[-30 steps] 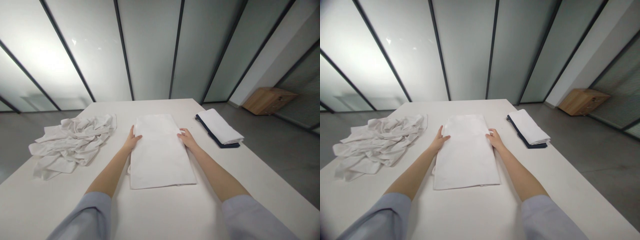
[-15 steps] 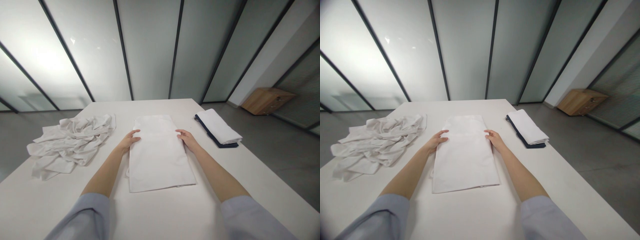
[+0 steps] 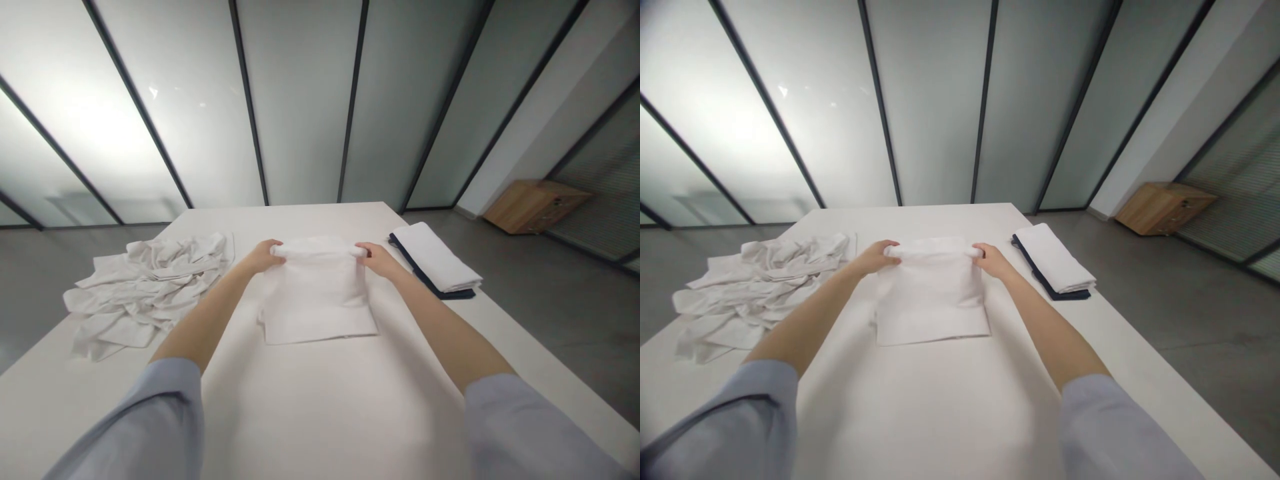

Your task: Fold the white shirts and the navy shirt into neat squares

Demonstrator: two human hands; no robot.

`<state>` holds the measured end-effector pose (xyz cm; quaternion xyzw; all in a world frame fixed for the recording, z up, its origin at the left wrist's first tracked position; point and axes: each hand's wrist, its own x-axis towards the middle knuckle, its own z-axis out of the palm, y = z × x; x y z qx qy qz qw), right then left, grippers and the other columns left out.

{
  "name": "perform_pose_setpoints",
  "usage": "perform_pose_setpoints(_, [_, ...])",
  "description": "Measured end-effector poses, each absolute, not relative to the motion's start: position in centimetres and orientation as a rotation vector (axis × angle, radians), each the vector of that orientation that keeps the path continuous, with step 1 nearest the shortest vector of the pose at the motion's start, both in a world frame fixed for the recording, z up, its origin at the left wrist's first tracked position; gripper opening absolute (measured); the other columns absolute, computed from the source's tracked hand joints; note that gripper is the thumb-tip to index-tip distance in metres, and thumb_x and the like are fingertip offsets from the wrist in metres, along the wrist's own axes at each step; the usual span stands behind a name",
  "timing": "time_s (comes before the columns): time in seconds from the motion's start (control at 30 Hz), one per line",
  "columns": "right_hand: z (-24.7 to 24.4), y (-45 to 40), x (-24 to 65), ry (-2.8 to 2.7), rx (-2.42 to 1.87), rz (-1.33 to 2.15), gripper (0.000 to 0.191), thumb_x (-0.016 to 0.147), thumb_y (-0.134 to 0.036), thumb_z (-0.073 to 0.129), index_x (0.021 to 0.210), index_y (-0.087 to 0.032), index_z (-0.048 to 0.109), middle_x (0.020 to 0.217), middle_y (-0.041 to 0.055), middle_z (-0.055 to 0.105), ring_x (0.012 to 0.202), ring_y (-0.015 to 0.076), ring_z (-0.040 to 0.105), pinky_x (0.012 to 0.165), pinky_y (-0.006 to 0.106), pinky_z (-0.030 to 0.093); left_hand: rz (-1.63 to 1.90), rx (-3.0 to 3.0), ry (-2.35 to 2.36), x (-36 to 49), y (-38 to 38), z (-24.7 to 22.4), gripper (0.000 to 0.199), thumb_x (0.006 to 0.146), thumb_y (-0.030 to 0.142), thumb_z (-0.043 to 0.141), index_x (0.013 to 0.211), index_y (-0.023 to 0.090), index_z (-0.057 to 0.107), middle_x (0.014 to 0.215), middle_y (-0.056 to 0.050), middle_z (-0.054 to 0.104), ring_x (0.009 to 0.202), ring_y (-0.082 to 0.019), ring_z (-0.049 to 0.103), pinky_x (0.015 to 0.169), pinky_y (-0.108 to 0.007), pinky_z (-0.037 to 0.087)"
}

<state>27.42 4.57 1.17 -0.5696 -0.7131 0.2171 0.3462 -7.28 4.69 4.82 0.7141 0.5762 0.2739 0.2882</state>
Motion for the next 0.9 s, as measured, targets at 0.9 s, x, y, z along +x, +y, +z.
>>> perform_pose_setpoints(0.9, [-0.3,0.3,24.5,-2.394,-1.320,0.078,0.029,0.090,-0.037,0.045,0.097,-0.018,0.066,0.103,0.0092,0.068,0.102,0.0231,0.058,0.093,0.037,0.039,0.572,2.619,1.587,-4.4,-2.3,1.6,0.037,0.087,0.048,0.044,0.099,0.019,0.065,0.099,-0.009,0.070,0.102,-0.024,0.061,0.102,-0.043,0.038])
